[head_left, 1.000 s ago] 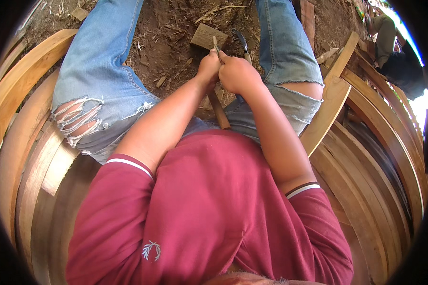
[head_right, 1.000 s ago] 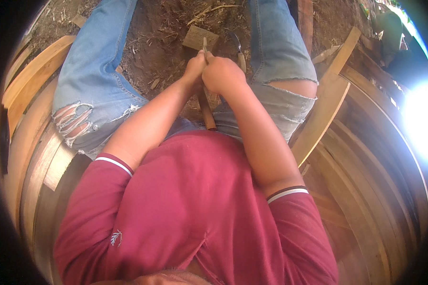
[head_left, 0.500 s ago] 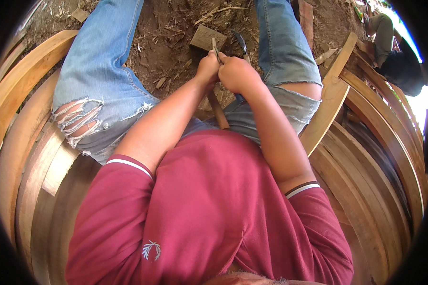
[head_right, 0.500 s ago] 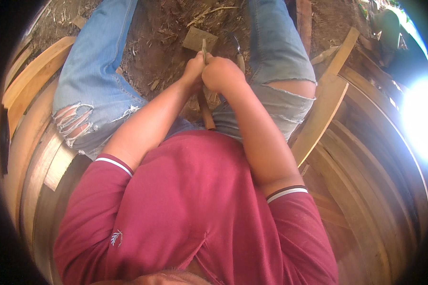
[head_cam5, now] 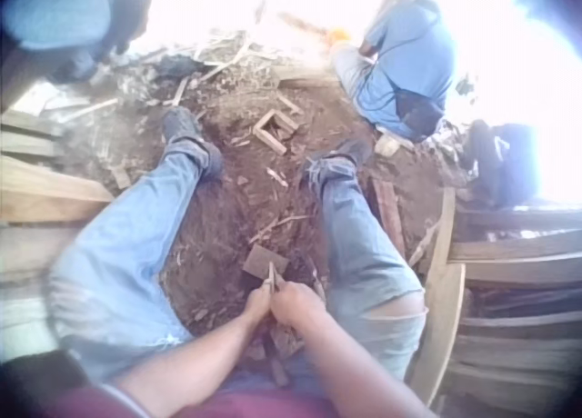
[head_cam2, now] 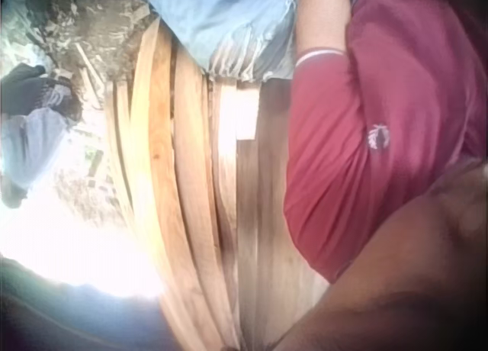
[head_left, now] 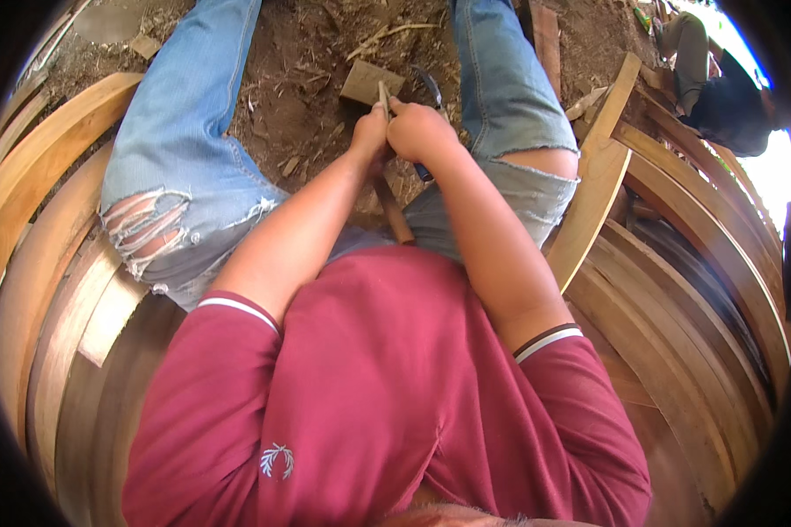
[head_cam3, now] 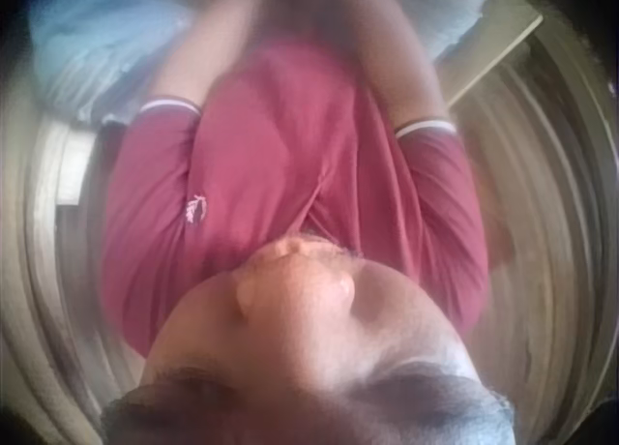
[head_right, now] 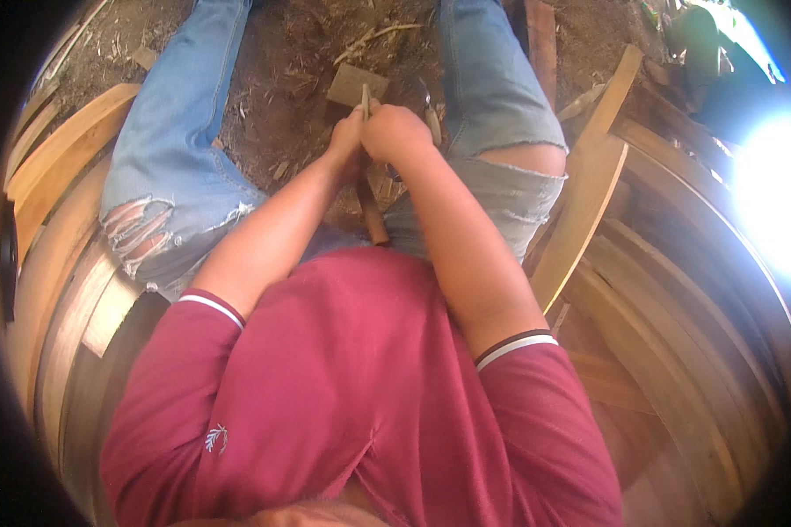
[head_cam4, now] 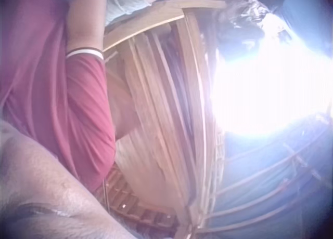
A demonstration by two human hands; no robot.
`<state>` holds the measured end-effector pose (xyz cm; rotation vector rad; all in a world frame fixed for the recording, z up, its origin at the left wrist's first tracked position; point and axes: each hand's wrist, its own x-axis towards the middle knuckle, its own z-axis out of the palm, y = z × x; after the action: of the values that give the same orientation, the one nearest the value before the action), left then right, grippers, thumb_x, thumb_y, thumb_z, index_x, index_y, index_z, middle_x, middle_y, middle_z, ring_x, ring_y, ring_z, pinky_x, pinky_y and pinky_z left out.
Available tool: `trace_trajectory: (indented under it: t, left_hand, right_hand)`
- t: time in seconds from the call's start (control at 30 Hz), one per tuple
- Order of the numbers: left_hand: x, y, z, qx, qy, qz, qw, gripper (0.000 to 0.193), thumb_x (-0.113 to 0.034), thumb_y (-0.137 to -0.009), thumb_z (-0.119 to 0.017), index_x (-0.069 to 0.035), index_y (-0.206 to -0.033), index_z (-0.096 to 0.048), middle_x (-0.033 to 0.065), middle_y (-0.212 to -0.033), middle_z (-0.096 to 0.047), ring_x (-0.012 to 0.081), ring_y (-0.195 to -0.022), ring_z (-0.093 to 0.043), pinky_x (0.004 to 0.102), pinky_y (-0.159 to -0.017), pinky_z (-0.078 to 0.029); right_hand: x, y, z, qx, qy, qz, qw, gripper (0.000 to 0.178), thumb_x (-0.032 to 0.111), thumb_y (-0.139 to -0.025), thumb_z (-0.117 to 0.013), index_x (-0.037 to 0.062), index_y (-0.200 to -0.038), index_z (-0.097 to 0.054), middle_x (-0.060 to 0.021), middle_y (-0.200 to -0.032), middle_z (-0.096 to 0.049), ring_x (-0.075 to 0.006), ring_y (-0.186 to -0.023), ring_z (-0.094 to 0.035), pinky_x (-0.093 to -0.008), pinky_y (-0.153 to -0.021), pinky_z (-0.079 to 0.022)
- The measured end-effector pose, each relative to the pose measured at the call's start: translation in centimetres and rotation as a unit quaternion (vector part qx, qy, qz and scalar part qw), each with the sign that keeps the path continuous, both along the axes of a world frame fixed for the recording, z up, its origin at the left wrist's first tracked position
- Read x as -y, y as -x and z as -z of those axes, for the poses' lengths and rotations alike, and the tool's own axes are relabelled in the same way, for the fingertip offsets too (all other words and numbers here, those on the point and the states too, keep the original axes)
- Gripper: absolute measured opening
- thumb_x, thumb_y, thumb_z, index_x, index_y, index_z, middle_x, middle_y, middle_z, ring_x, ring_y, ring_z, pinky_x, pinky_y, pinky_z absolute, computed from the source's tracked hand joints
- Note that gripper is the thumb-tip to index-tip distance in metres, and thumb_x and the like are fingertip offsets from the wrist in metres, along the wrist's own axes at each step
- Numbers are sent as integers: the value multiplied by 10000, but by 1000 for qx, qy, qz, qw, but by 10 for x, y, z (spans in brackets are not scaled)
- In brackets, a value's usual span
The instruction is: The person sits on the ground and uses a knife to carve a small piece of wood, shaping it into a thin stick. They repeatedly hold the wood against a block and shave off thin layers, occasionally inspecting the progress.
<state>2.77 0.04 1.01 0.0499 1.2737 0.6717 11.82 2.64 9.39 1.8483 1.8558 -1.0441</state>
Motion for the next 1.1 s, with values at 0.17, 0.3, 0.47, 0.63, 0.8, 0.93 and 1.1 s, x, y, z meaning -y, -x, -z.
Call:
trace_trajectory:
  t: [0.17,0.3,0.47,0.63,0.8,0.93,1.1]
  left_hand:
    - [8,-1,8,-19,17,4,1000,499,-447,-1068,-359,-24,-974,-607,82,-779,-597,215,-646,-575,395,-558,-440]
    - [11,-5,22,2,12,-21,1000,487,-459,-1066,-353,-62,-912,-589,44,-700,-546,193,-541,-493,378,-487,-369]
    - [5,-2,8,-21,26,58,998,466,-471,-1065,-356,-115,-833,-545,2,-610,-468,151,-481,-400,343,-445,-296]
    - [1,12,2,62,-18,77,995,416,-483,-1065,-373,-156,-855,-522,-14,-619,-451,130,-503,-396,291,-461,-298]
    - [-30,50,-94,209,-107,31,972,361,-420,-1091,-383,-136,-911,-513,-18,-643,-403,96,-531,-378,247,-456,-317]
    - [-49,87,-202,280,-207,-25,937,343,-398,-1092,-412,-111,-946,-529,-8,-683,-401,98,-550,-383,231,-461,-360]
    - [-46,144,-305,229,-343,-60,909,298,-381,-1061,-513,-112,-1133,-619,15,-755,-532,121,-646,-556,240,-523,-497]
  right_hand:
    - [25,0,-22,-19,19,9,1000,530,188,-929,-432,50,-1428,-543,-286,-1197,-657,-410,-1124,-639,-473,-981,-494]
    - [16,2,-10,-34,19,12,999,514,156,-905,-449,64,-1397,-564,-248,-1183,-680,-414,-1114,-643,-486,-963,-509]
    - [-14,-15,37,-35,-2,-17,999,510,207,-922,-451,51,-1393,-574,-280,-1225,-648,-431,-1145,-620,-468,-997,-484]
    - [-16,-44,49,-105,-44,57,992,528,234,-937,-447,42,-1418,-549,-288,-1275,-622,-441,-1206,-581,-453,-1034,-460]
    - [-18,-68,29,-137,-175,214,951,543,241,-931,-456,57,-1438,-524,-272,-1299,-618,-441,-1238,-561,-461,-1066,-434]
    - [-18,-66,14,-178,-171,210,946,558,245,-924,-505,11,-1430,-516,-302,-1294,-607,-425,-1253,-556,-448,-1064,-438]
    - [-11,-46,18,-171,-109,162,966,501,227,-897,-500,17,-1344,-582,-292,-1272,-623,-430,-1222,-576,-468,-1045,-448]
